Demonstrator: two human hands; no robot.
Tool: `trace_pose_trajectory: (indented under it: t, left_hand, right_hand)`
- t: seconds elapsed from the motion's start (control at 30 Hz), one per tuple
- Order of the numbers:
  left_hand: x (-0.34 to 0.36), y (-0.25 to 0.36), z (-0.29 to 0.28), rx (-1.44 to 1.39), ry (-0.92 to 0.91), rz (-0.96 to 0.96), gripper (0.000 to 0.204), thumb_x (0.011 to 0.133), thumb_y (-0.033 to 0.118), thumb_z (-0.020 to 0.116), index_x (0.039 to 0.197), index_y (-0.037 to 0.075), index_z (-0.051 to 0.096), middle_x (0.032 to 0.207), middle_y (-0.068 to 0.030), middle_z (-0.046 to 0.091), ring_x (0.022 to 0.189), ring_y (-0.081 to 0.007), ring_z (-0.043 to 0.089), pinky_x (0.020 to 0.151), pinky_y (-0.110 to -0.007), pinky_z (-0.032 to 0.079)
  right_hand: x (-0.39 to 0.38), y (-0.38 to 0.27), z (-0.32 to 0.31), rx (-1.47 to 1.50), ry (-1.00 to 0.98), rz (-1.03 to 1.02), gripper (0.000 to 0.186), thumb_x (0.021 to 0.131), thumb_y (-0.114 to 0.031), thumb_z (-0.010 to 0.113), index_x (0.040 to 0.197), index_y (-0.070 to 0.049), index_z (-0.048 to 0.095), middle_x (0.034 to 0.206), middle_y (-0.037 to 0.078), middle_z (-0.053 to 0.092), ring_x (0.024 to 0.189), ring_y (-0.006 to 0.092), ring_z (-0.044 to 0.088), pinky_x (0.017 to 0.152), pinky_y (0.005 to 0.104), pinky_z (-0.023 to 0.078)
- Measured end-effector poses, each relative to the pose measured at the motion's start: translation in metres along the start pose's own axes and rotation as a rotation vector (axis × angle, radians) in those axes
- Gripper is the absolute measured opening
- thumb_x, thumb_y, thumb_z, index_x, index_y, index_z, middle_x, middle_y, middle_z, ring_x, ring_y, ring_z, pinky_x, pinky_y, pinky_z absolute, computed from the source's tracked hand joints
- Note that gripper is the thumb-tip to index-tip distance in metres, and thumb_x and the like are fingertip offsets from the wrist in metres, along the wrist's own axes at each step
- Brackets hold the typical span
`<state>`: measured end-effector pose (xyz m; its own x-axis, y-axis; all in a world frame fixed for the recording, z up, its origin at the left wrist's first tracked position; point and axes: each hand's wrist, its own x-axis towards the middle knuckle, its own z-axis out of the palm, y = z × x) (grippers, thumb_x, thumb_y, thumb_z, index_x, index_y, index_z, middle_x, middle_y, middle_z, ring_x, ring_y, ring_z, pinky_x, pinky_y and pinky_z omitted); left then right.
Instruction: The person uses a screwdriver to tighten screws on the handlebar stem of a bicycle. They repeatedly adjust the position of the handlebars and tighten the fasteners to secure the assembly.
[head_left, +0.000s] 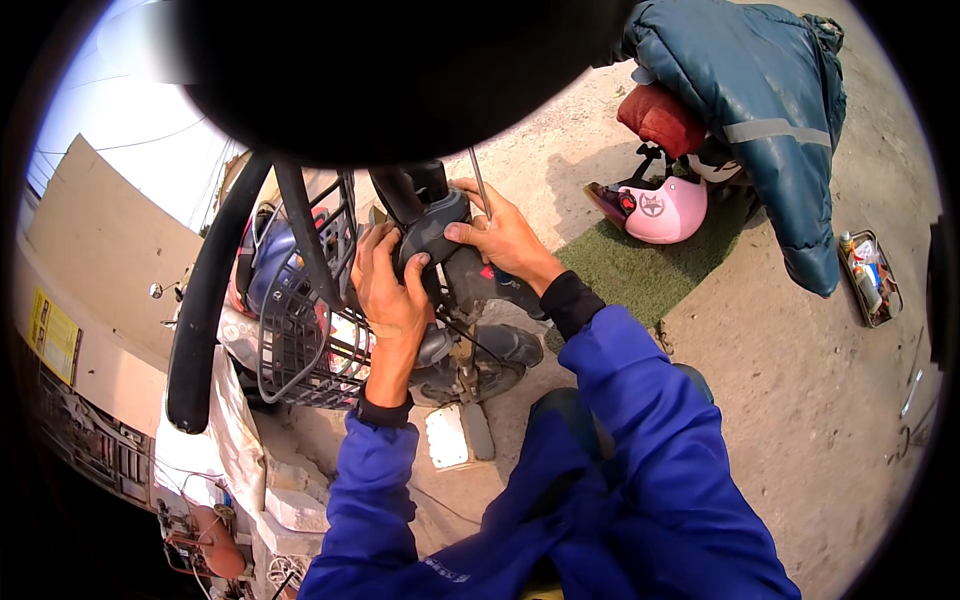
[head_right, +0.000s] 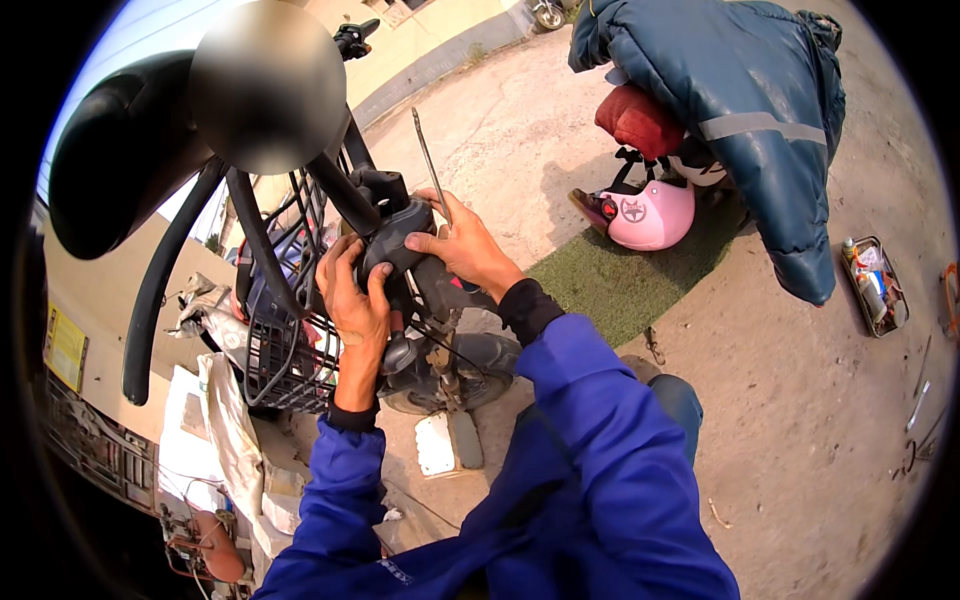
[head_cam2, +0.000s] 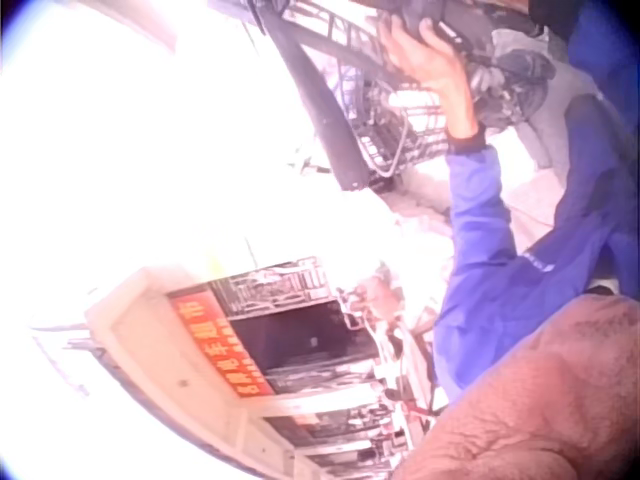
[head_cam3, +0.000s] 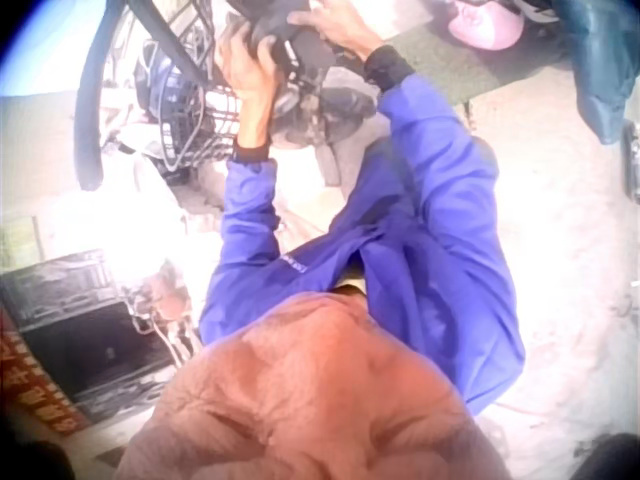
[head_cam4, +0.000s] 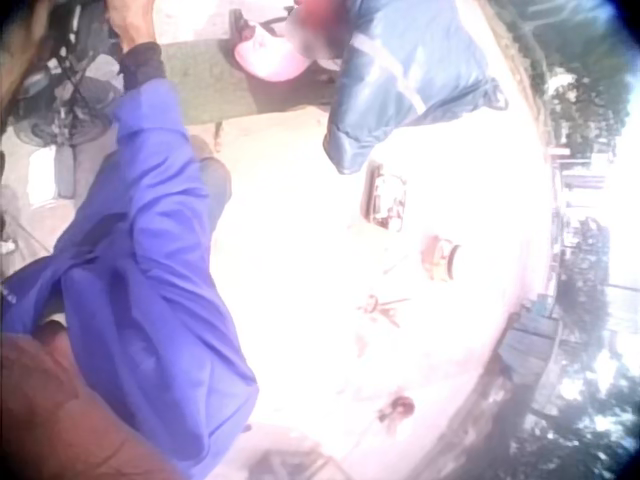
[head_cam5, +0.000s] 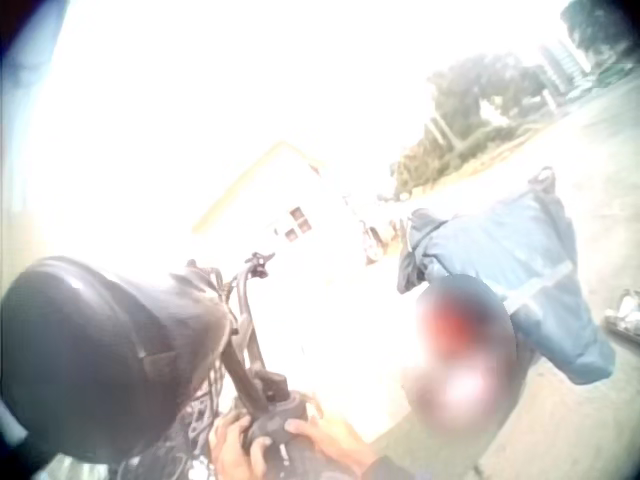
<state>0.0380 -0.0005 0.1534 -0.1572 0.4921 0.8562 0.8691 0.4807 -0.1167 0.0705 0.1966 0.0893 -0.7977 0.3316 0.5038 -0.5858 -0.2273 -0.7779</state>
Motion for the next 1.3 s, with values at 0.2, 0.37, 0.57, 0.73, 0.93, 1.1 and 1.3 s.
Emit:
trace_pose_trajectory:
  t: [0.2,0.37,0.57,0.73,0.93,1.1,1.3]
  left_hand:
    - [-0.006,-0.001,-0.005,0.005,-0.045,0.010,0.043,0.085,0.005,0.081,0.125,-0.004,0.066,0.138,-0.0202,0.066,0.130,-0.0410,0.059,0.111,-0.048,0.045]
    - [0.000,-0.001,-0.001,0.034,-0.040,-0.039,0.045,0.085,0.008,0.083,0.126,-0.003,0.066,0.149,-0.0246,0.059,0.139,-0.0427,0.055,0.116,-0.049,0.044]
    - [0.004,-0.005,-0.006,-0.028,-0.117,-0.070,0.045,0.089,0.013,0.082,0.126,-0.004,0.062,0.157,-0.0283,0.050,0.143,-0.0457,0.052,0.113,-0.046,0.049]
    - [0.011,-0.015,-0.010,-0.034,-0.216,-0.040,0.053,0.089,0.015,0.085,0.129,-0.006,0.058,0.155,-0.0259,0.052,0.127,-0.0432,0.065,0.103,-0.044,0.056]
    - [0.013,-0.011,-0.003,0.051,-0.244,-0.063,0.065,0.095,0.020,0.084,0.143,-0.008,0.051,0.145,-0.0247,0.059,0.124,-0.0348,0.067,0.107,-0.041,0.053]
    - [0.005,-0.021,-0.003,0.019,-0.215,-0.085,0.065,0.096,0.024,0.083,0.143,-0.006,0.050,0.150,-0.0221,0.056,0.124,-0.0364,0.065,0.104,-0.040,0.053]
    - [-0.001,-0.023,-0.010,-0.098,-0.218,-0.212,0.079,0.098,0.025,0.083,0.156,-0.008,0.039,0.139,-0.0204,0.057,0.127,-0.0285,0.060,0.110,-0.036,0.049]
  right_hand:
    - [0.000,0.006,0.001,0.050,-0.049,0.077,0.080,0.089,-0.012,0.086,0.159,-0.012,0.049,0.085,0.000,0.068,0.055,0.0054,0.051,0.048,0.0254,0.040]
    - [-0.005,0.004,0.009,0.236,0.008,0.027,0.079,0.088,-0.008,0.085,0.159,-0.012,0.051,0.088,0.001,0.071,0.052,0.0045,0.049,0.046,0.0252,0.038]
    - [-0.004,0.000,0.003,0.156,-0.038,0.072,0.077,0.088,-0.012,0.085,0.158,-0.009,0.052,0.125,0.008,0.071,0.072,0.0103,0.063,0.063,0.0280,0.052]
    - [-0.001,0.017,0.008,0.001,0.036,-0.104,0.074,0.091,-0.020,0.085,0.157,-0.017,0.053,0.088,0.003,0.069,0.057,0.0098,0.055,0.051,0.0280,0.044]
    - [-0.010,0.026,0.005,-0.220,0.198,-0.237,0.072,0.094,-0.037,0.077,0.153,-0.003,0.053,0.138,0.027,0.067,0.131,0.0439,0.063,0.110,0.0442,0.049]
    - [-0.090,0.029,0.005,-0.446,0.307,-0.043,0.058,0.109,-0.042,0.057,0.144,0.004,0.059,0.128,0.035,0.067,0.117,0.0486,0.066,0.099,0.0516,0.052]
    - [-0.200,0.098,0.023,-0.373,0.076,0.262,0.047,0.114,-0.034,0.047,0.139,0.003,0.064,0.082,0.030,0.070,0.079,0.0501,0.069,0.076,0.0559,0.053]
